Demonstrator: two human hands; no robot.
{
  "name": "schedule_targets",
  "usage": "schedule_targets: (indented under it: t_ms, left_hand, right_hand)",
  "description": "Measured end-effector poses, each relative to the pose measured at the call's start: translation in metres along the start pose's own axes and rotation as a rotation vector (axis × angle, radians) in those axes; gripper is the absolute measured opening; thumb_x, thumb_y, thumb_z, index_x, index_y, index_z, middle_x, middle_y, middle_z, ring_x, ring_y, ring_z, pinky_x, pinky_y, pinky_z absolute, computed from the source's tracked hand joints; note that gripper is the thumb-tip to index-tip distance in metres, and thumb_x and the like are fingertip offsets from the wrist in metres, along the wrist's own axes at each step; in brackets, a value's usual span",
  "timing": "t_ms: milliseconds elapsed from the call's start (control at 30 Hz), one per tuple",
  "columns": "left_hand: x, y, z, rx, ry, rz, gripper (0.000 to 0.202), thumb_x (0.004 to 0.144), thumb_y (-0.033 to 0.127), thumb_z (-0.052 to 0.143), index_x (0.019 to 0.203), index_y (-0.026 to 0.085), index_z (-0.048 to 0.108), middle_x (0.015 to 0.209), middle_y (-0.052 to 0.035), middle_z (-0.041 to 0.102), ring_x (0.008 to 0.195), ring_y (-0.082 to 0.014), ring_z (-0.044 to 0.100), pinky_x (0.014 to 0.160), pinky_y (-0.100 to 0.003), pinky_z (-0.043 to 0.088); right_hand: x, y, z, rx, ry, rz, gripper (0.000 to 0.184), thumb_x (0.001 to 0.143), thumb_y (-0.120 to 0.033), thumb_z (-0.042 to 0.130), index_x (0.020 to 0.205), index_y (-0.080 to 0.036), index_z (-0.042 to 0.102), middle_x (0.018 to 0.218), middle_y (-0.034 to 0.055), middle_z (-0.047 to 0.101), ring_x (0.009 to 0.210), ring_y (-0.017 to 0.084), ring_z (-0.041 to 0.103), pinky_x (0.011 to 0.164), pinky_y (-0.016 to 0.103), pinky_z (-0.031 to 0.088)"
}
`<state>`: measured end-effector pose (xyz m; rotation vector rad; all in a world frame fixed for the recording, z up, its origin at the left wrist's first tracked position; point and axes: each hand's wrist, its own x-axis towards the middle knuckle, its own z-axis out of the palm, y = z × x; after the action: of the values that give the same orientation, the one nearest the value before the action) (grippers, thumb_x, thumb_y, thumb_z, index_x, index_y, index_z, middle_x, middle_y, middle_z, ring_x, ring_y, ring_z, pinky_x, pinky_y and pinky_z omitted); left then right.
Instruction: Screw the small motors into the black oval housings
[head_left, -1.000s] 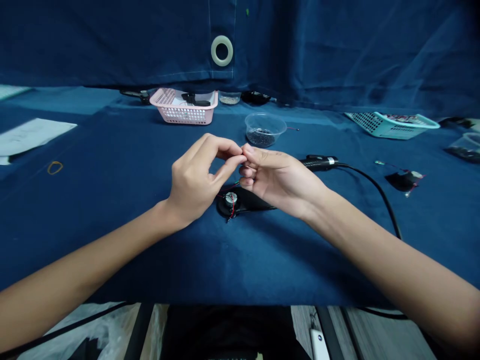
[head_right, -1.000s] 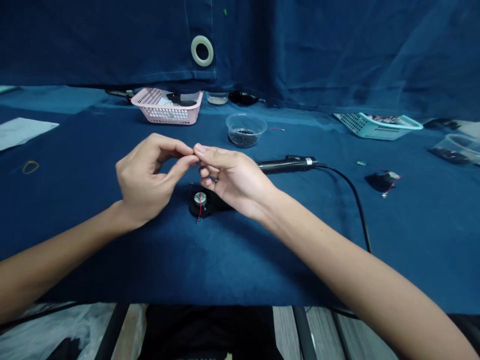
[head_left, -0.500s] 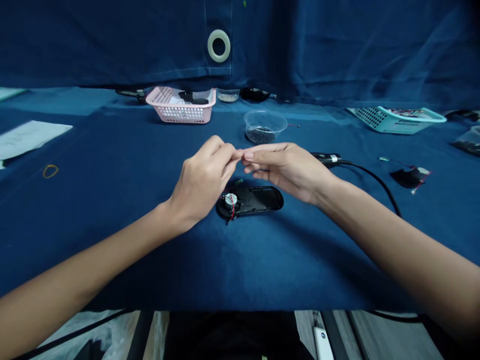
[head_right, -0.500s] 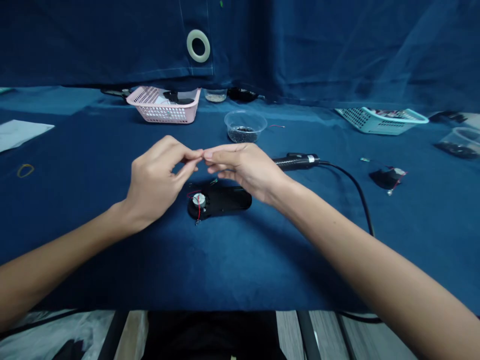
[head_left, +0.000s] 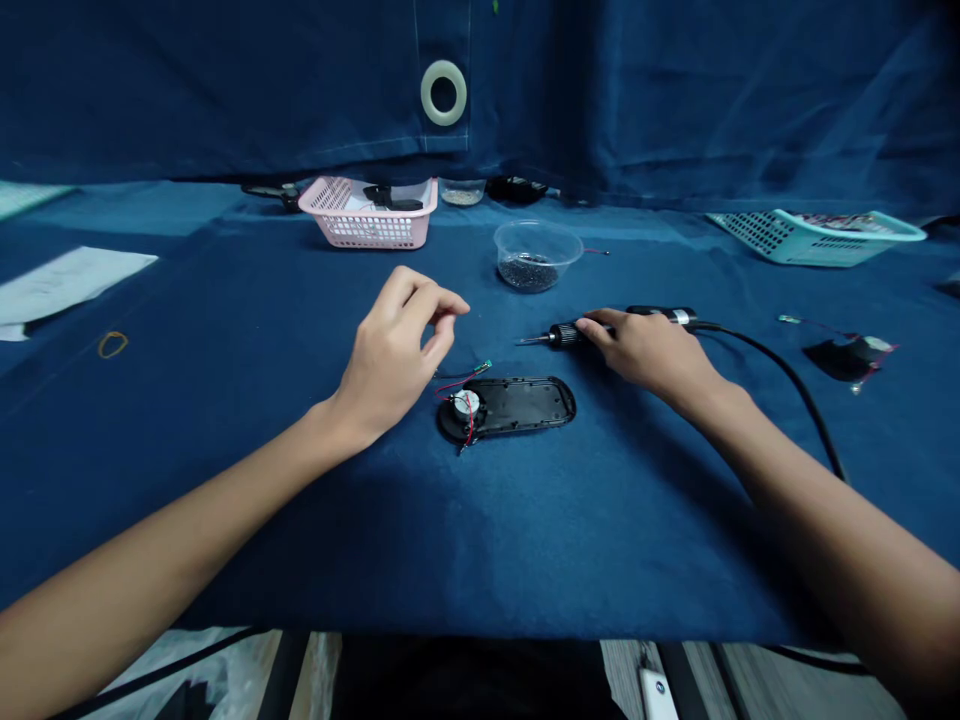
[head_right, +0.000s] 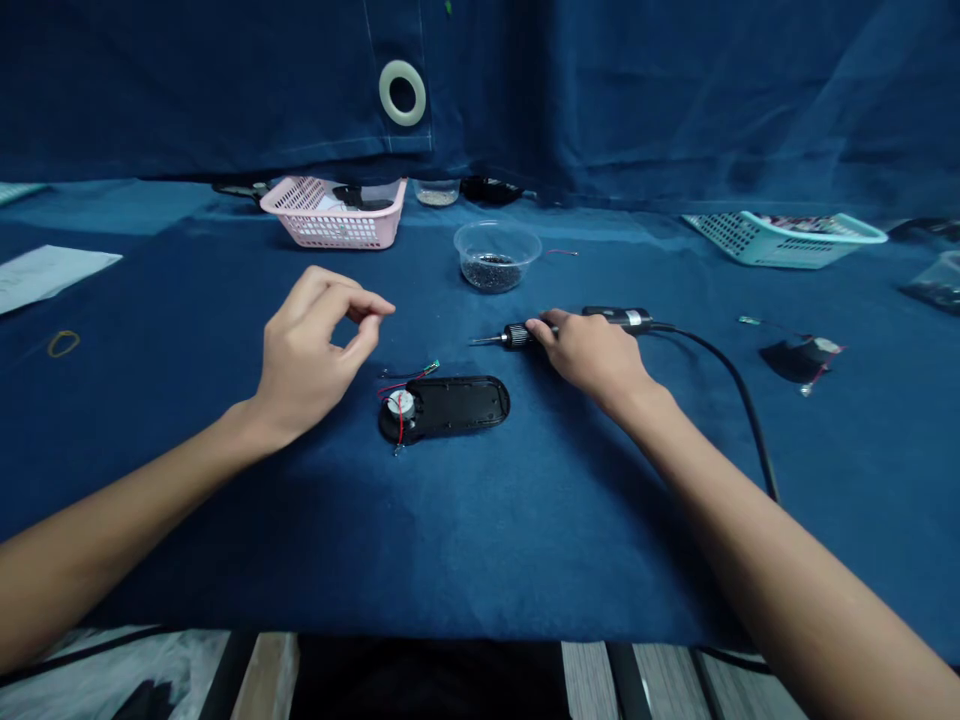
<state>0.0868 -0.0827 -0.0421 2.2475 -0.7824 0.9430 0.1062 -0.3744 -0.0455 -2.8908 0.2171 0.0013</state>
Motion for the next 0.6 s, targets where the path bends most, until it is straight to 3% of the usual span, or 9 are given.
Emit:
schedule_targets:
  t_ms: [100, 167, 300, 367, 500, 600]
  left_hand:
    - [-0.002, -0.003, 0.004, -0.029, -0.062, -0.001, 0.019, 0.092, 0.008, 0.05, 0.1, 0.016, 0.066, 0.097, -0.005, 0.059, 0.089, -0.0129, 0.059, 0.084, -0.026, 0.051]
    - [-0.002, -0.007, 0.007, -0.047, -0.119, 0.001, 0.019, 0.091, 0.007, 0.049, 0.099, 0.015, 0.066, 0.096, -0.0051, 0.058, 0.088, -0.0127, 0.059, 0.083, -0.026, 0.05]
    - [0.005, -0.03, 0.01, -0.061, -0.246, -0.072, 0.018, 0.09, 0.01, 0.051, 0.1, 0.017, 0.064, 0.096, -0.0045, 0.059, 0.083, -0.0131, 0.059, 0.08, -0.028, 0.05]
    - [0.011, -0.047, 0.01, -0.046, -0.3, -0.146, 0.016, 0.09, 0.014, 0.052, 0.101, 0.017, 0.063, 0.094, -0.0048, 0.062, 0.081, -0.0143, 0.059, 0.079, -0.03, 0.05]
    - [0.017, -0.082, 0.013, 0.004, -0.5, -0.199, 0.013, 0.089, 0.02, 0.056, 0.099, 0.019, 0.065, 0.09, -0.0053, 0.067, 0.079, -0.0176, 0.061, 0.075, -0.033, 0.048]
    - [0.017, -0.094, 0.02, -0.009, -0.574, -0.154, 0.019, 0.088, 0.025, 0.06, 0.106, 0.021, 0.064, 0.09, -0.0045, 0.067, 0.079, -0.0181, 0.062, 0.075, -0.032, 0.048]
  right_hand:
    - [0.0, -0.002, -0.001, 0.055, -0.05, 0.037, 0.062, 0.088, -0.07, 0.034, 0.11, -0.021, 0.065, 0.069, 0.011, 0.065, 0.076, 0.029, 0.065, 0.083, 0.047, 0.046]
    - [-0.001, -0.001, -0.003, 0.105, -0.046, 0.091, 0.068, 0.087, -0.073, 0.031, 0.115, -0.018, 0.06, 0.064, 0.0103, 0.063, 0.07, 0.029, 0.065, 0.082, 0.047, 0.047]
    - [-0.007, 0.007, -0.005, 0.181, 0.02, 0.279, 0.088, 0.081, -0.078, 0.035, 0.129, -0.005, 0.043, 0.062, 0.0145, 0.062, 0.064, 0.035, 0.065, 0.082, 0.057, 0.046]
    - [-0.012, 0.013, -0.004, 0.273, -0.04, 0.321, 0.084, 0.079, -0.079, 0.038, 0.121, -0.008, 0.05, 0.065, 0.0163, 0.063, 0.061, 0.034, 0.065, 0.077, 0.056, 0.05]
    - [-0.013, 0.024, -0.005, 0.517, -0.243, 0.243, 0.07, 0.083, -0.078, 0.03, 0.089, -0.017, 0.062, 0.077, 0.0182, 0.068, 0.069, 0.027, 0.069, 0.066, 0.043, 0.057]
    - [0.002, 0.031, -0.007, 0.56, -0.204, 0.156, 0.069, 0.088, -0.073, 0.026, 0.079, -0.016, 0.064, 0.074, 0.0189, 0.067, 0.072, 0.026, 0.069, 0.064, 0.039, 0.057]
